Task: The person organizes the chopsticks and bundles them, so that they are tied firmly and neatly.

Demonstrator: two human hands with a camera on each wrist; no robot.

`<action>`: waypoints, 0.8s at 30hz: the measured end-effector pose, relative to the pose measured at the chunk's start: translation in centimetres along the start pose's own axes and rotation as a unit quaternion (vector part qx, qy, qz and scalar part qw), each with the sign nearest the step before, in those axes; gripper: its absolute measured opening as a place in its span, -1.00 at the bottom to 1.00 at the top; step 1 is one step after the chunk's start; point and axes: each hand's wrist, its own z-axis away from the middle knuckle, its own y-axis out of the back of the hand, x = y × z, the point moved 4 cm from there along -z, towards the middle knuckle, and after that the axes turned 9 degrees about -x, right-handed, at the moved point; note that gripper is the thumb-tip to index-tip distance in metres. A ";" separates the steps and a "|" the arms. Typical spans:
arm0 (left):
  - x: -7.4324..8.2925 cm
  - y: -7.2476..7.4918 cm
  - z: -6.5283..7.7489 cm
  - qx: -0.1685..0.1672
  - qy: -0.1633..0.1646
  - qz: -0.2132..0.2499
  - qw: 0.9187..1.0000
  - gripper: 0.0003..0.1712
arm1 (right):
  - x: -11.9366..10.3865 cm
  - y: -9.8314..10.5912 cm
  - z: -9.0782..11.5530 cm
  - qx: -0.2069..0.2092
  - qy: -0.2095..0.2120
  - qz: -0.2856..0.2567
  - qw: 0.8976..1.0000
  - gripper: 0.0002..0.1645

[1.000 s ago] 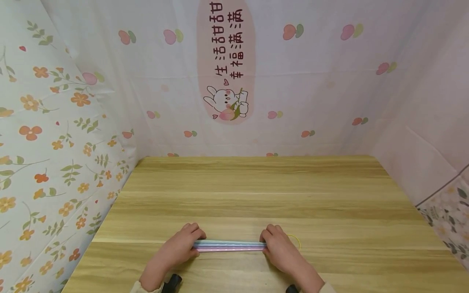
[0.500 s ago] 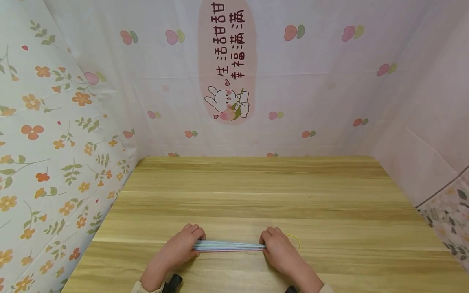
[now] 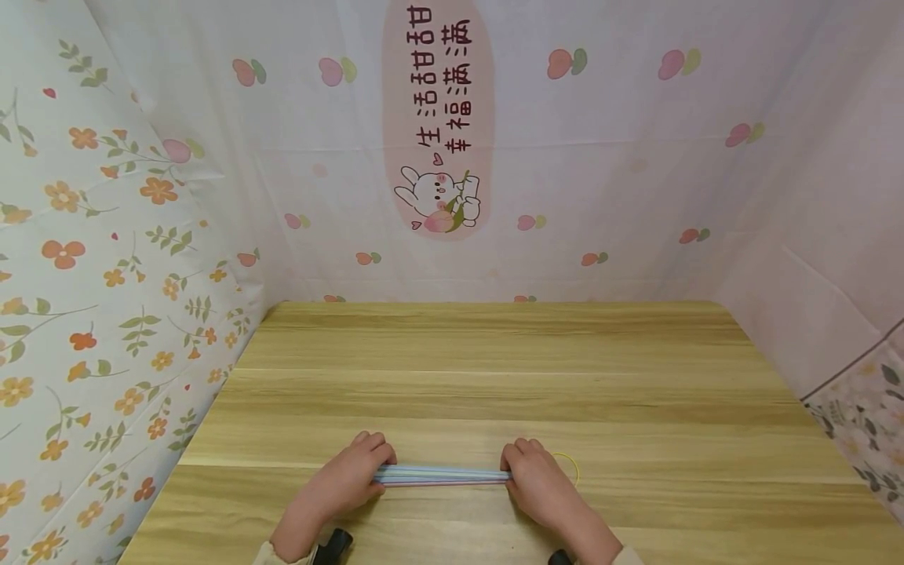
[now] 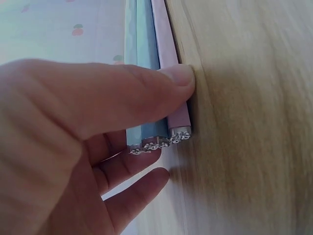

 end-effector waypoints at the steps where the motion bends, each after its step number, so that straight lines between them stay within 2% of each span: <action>1: 0.0 0.0 0.0 0.002 -0.001 0.000 1.000 -0.68 | 0.0 0.0 0.0 0.000 0.002 0.000 1.000 -0.69; 8: 0.3 0.2 0.1 0.015 -0.008 -0.012 1.000 -0.66 | -0.2 0.1 0.1 0.015 0.020 0.006 1.000 -0.71; 12: 0.4 0.2 0.0 0.007 -0.010 -0.015 1.000 -0.68 | -0.2 0.1 0.1 0.022 0.025 0.012 0.999 -0.69; 19: 0.6 0.3 0.0 0.007 -0.019 -0.020 1.000 -0.72 | -0.2 0.0 0.1 0.010 0.015 0.013 1.000 -0.68; 24: 0.7 0.2 0.0 -0.002 -0.018 -0.025 1.000 -0.74 | -0.2 0.0 0.1 0.018 0.028 0.014 0.999 -0.66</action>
